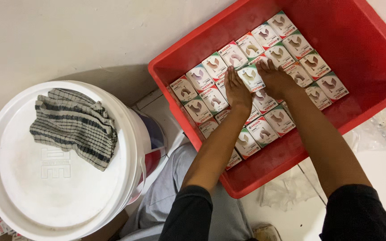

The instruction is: The person picks up small white and green boxes from a cardboard box, wipes each one with a cloth, and arranges them neatly into a red plastic crate.

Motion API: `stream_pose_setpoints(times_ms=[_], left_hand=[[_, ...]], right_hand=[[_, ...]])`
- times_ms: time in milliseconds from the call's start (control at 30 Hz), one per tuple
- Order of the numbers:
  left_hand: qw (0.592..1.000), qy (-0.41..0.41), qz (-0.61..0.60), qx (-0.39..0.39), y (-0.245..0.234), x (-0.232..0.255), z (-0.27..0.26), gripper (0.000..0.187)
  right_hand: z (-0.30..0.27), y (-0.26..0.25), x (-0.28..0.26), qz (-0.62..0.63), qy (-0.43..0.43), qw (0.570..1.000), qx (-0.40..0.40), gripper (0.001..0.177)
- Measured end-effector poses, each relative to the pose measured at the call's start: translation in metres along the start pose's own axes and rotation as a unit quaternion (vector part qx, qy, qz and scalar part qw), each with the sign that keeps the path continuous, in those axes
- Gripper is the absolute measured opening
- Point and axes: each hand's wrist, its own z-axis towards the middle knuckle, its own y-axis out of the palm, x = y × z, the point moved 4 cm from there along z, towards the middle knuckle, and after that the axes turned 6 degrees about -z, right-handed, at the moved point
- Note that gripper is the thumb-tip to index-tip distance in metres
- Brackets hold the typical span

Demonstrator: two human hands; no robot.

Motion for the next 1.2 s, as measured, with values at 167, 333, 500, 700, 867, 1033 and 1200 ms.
stream_pose_setpoints(times_ms=[167,333,500,700,867,1033,1200], left_hand=[[1.000,-0.021,0.003,-0.003,0.000,0.001,-0.005,0.093],[1.000,-0.019,-0.005,0.008,-0.006,-0.006,-0.011,0.093],[0.998,0.000,-0.035,0.047,-0.019,-0.016,-0.021,0.092],[0.996,0.049,-0.053,0.059,-0.017,-0.017,-0.018,0.089],[0.994,0.059,-0.078,0.055,-0.026,-0.021,-0.025,0.101],[0.986,0.056,-0.130,0.092,-0.049,-0.027,-0.044,0.101],[0.957,0.100,-0.095,0.255,-0.083,-0.052,-0.091,0.102]], right_hand=[[-0.002,-0.011,-0.007,0.024,0.002,1.000,0.000,0.087],[-0.001,-0.020,-0.011,0.029,-0.006,1.000,-0.008,0.087],[0.002,-0.018,-0.013,0.041,-0.025,0.999,-0.012,0.088],[-0.004,-0.028,-0.021,0.071,-0.016,0.997,-0.032,0.087],[0.006,-0.017,-0.010,0.038,0.020,0.998,-0.036,0.099],[0.009,-0.026,0.003,0.022,0.040,0.999,-0.024,0.113],[-0.003,-0.078,-0.026,-0.017,-0.014,0.988,0.155,0.095]])
